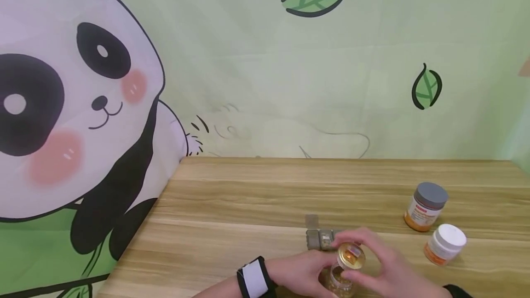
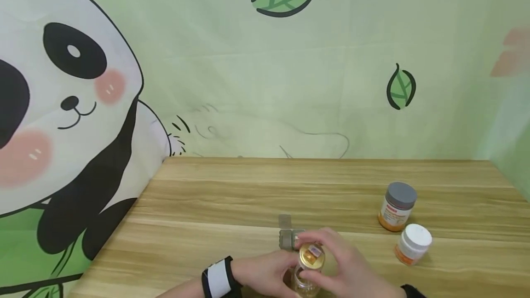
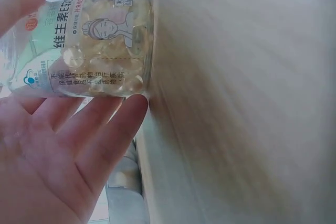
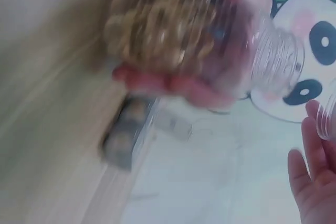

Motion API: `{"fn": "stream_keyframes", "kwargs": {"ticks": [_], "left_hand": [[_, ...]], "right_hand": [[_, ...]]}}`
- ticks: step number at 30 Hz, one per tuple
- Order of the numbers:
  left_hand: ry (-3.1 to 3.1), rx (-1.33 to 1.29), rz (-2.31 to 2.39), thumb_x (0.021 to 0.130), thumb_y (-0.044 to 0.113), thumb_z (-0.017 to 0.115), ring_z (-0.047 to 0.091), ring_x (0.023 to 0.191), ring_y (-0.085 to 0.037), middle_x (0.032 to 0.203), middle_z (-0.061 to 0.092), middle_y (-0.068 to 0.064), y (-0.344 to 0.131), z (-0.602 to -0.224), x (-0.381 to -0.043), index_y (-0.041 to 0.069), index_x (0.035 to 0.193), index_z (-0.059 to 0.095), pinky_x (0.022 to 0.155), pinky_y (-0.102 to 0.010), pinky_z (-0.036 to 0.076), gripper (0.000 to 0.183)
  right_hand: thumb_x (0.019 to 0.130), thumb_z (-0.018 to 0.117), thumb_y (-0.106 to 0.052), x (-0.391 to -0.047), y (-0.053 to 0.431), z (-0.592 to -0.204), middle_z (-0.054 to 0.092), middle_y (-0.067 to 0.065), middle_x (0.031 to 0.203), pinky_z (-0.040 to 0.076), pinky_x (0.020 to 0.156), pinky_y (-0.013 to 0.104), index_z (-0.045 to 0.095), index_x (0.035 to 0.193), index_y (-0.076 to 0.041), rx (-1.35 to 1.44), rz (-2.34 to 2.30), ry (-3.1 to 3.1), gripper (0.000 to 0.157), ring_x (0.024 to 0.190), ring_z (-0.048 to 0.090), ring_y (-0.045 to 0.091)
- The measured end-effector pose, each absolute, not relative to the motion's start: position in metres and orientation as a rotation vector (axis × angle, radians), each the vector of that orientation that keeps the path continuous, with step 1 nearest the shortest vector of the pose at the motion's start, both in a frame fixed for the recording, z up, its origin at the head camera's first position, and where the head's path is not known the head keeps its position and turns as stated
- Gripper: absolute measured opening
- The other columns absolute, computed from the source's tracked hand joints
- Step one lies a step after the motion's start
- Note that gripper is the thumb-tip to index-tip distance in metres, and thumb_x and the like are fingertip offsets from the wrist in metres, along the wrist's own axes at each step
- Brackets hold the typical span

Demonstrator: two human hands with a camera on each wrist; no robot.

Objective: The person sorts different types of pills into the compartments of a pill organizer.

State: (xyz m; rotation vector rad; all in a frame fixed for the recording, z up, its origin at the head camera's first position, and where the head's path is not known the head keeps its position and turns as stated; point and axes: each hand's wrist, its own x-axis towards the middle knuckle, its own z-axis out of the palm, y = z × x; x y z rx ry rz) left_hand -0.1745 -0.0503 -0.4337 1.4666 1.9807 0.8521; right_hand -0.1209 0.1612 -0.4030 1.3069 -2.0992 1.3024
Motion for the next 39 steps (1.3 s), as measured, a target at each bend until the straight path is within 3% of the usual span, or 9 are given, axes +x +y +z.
{"fn": "stream_keyframes", "kwargs": {"ticks": [6, 11, 14, 18, 28, 34, 39], "left_hand": [[1.967, 1.461, 0.853, 0.091, 0.011, 0.070, 0.049, 0.106, 0.010, 0.119, 0.061, 0.003, -0.048, -0.436, -0.175, 0.005, 0.130, 0.052, 0.088, -0.012, 0.040, 0.044], [1.962, 1.462, 0.856, 0.090, 0.011, 0.070, 0.048, 0.106, 0.010, 0.118, 0.061, 0.003, -0.048, -0.436, -0.175, 0.006, 0.129, 0.053, 0.089, -0.012, 0.040, 0.043], [1.967, 1.466, 0.851, 0.090, 0.011, 0.070, 0.048, 0.106, 0.010, 0.118, 0.061, 0.003, -0.048, -0.436, -0.174, 0.006, 0.129, 0.053, 0.089, -0.012, 0.040, 0.043], [1.984, 1.473, 0.840, 0.090, 0.011, 0.071, 0.048, 0.105, 0.010, 0.117, 0.061, 0.004, -0.047, -0.435, -0.174, 0.006, 0.128, 0.053, 0.088, -0.011, 0.040, 0.043], [2.006, 1.478, 0.833, 0.089, 0.012, 0.071, 0.048, 0.104, 0.011, 0.116, 0.061, 0.005, -0.047, -0.433, -0.173, 0.007, 0.127, 0.054, 0.088, -0.011, 0.039, 0.042], [2.008, 1.440, 0.850, 0.090, 0.011, 0.070, 0.049, 0.103, 0.010, 0.116, 0.062, 0.006, -0.049, -0.433, -0.172, 0.008, 0.130, 0.053, 0.087, -0.011, 0.041, 0.044], [2.006, 1.416, 0.856, 0.090, 0.011, 0.070, 0.049, 0.103, 0.010, 0.116, 0.061, 0.008, -0.049, -0.433, -0.173, 0.008, 0.131, 0.052, 0.087, -0.011, 0.041, 0.044]], "right_hand": [[0.082, 0.074, 0.001, -0.121, 0.184, -0.407, 0.059, -0.007, 0.112, 0.043, 0.078, 0.013, 0.058, 0.126, -0.016, 1.085, 1.076, -2.291, 0.050, 0.093, 0.057, 0.006], [0.082, 0.075, -0.004, -0.122, 0.197, -0.414, 0.049, -0.021, 0.088, 0.036, 0.060, 0.010, 0.058, 0.096, -0.031, 0.955, 0.880, -2.390, 0.035, 0.070, 0.046, -0.005], [0.086, 0.074, -0.015, -0.121, 0.202, -0.418, 0.036, -0.023, 0.073, 0.031, 0.050, 0.013, 0.046, 0.082, -0.031, 0.851, 0.813, -2.521, 0.033, 0.059, 0.036, -0.007], [0.095, 0.064, -0.024, -0.119, 0.207, -0.424, 0.029, -0.022, 0.064, 0.027, 0.045, 0.016, 0.038, 0.081, -0.025, 0.745, 0.791, -2.736, 0.030, 0.052, 0.029, -0.006], [0.095, 0.054, -0.001, -0.125, 0.217, -0.440, 0.035, -0.012, 0.078, 0.034, 0.054, 0.019, 0.036, 0.095, -0.014, 0.935, 0.953, -2.722, 0.023, 0.068, 0.039, -0.004], [0.090, 0.069, -0.009, -0.129, 0.221, -0.442, 0.041, -0.008, 0.092, 0.044, 0.064, 0.023, 0.040, 0.098, -0.015, 0.936, 1.017, -2.678, 0.031, 0.083, 0.045, 0.001], [0.084, 0.077, -0.016, -0.131, 0.223, -0.442, 0.050, -0.012, 0.098, 0.049, 0.071, 0.027, 0.046, 0.102, -0.018, 0.881, 0.951, -2.684, 0.036, 0.091, 0.051, 0.002]]}}
